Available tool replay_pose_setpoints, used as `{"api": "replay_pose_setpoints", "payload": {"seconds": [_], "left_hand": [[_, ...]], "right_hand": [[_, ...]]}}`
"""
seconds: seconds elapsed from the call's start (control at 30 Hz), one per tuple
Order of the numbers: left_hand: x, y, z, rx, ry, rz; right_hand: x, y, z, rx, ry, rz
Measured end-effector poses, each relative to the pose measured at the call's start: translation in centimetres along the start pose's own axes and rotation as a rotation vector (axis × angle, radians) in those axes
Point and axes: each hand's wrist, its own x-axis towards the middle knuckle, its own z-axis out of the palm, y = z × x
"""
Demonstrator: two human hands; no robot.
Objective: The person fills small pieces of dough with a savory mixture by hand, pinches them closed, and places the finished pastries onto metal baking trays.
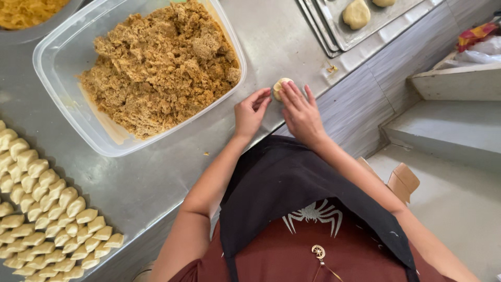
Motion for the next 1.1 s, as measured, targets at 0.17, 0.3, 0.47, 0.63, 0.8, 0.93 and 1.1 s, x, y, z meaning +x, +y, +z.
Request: {"api": "replay_pose_setpoints", "payload": {"seconds": [0.17,0.3,0.47,0.63,0.8,0.93,1.1], "left_hand": [[1.0,0.8,0.3,-0.064,-0.06,-0.026],[1.0,0.8,0.2,-0.057,-0.068,-0.067],[0.3,0.3,-0.1,-0.191,-0.046,-0.133],[-0.7,0.7,1.7,-0.155,-0.028,-0.123],[2.0,3.6,6.4,-0.095,-0.017,-0.071],[6.6,7.0,11.5,-0.091,0.025,0.011],[11.4,9.9,17.1,0.047,0.023,0.111]], "right_hand": [[0.1,0.6,1.9,-0.134,-0.02,-0.002],[0.9,2.6,3.0,-0.018,0.049,0.009],[1.2,6.3,2.6,0.697,0.139,0.421],[1.9,14.6,-1.3,1.411,0.525,0.785],[5.0,25.5,-5.4,1.268,0.706,0.9],[6.8,34.0,-6.2,0.94,0.67,0.845],[10.2,42.4,-6.7,0.692,0.55,0.62]]}}
